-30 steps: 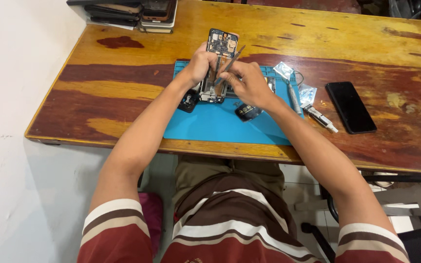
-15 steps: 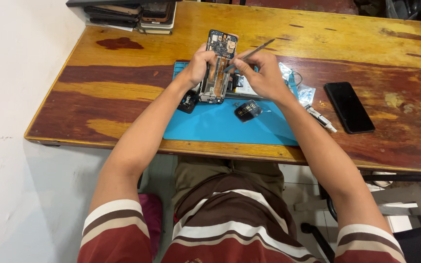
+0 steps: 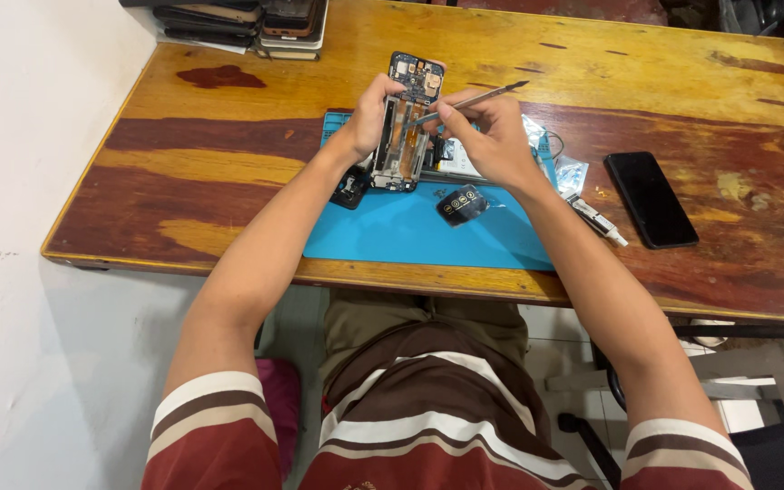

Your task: The person uses a small metal tool to pry and separate the back cover from a disassembled smartphone. They then use a spudger to carefully lift and disconnect internal ribbon cables and components inside the phone chassis.

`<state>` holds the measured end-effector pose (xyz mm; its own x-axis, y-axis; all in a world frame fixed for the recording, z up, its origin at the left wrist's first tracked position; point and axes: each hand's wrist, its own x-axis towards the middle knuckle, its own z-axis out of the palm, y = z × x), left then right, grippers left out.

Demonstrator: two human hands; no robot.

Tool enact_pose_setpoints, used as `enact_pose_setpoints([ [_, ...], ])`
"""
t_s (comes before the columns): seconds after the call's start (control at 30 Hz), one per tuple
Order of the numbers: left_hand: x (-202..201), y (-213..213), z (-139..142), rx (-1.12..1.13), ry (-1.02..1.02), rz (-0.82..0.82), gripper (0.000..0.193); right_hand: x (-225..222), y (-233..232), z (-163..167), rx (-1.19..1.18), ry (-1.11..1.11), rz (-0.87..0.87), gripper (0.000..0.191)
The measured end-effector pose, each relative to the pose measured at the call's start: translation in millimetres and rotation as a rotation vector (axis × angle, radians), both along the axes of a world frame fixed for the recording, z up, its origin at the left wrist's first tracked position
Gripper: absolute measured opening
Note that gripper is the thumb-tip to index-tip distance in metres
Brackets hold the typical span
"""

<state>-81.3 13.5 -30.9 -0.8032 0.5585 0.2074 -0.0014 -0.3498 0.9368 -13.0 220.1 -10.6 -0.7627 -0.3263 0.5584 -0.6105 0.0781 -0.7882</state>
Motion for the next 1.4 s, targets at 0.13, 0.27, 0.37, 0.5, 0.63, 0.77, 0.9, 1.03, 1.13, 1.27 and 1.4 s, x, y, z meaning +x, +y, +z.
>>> enact_pose_setpoints([
  [0.13,6,2,5,0.037,0.012,-0.036,0.051,0,-2,-4,-0.062,-0.016,0.048,0.023],
  [0.27,2,2,-1,0.044,0.006,-0.105,0.051,-2,-6,-9,-0.057,-0.056,0.054,0.026],
  [0.37,-3,2,-8,0.014,0.040,-0.008,0.043,-3,-7,-12,-0.040,-0.064,0.044,0.028],
  [0.5,-7,2,-10,0.054,0.096,0.115,0.026,-7,-8,-17,-0.072,-0.152,0.034,0.030],
  [0.63,-4,1,-9,0.033,0.055,0.140,0.025,-10,-8,-23,-0.226,-0.368,0.131,0.031],
  [0.77,3,1,0,0.011,0.119,0.107,0.025,-12,-9,-26,-0.263,-0.417,0.132,0.031],
  [0.9,5,-1,7,-0.037,0.200,0.074,0.025,-11,-13,-27,-0.229,-0.404,0.108,0.032],
  [1.03,0,-1,-2,-0.106,0.297,0.181,0.024,-8,-13,-24,-0.199,-0.341,0.129,0.032],
  [1.13,-7,-2,-11,-0.134,0.311,0.219,0.021,-9,-9,-19,-0.131,-0.235,0.134,0.031],
  [1.27,-9,-3,-11,-0.115,0.313,0.109,0.029,-16,6,-8,-0.017,-0.113,0.106,0.028],
  [1.4,1,-2,1,-0.041,0.197,-0.011,0.051,-27,55,11,0.286,-0.067,0.081,0.033],
])
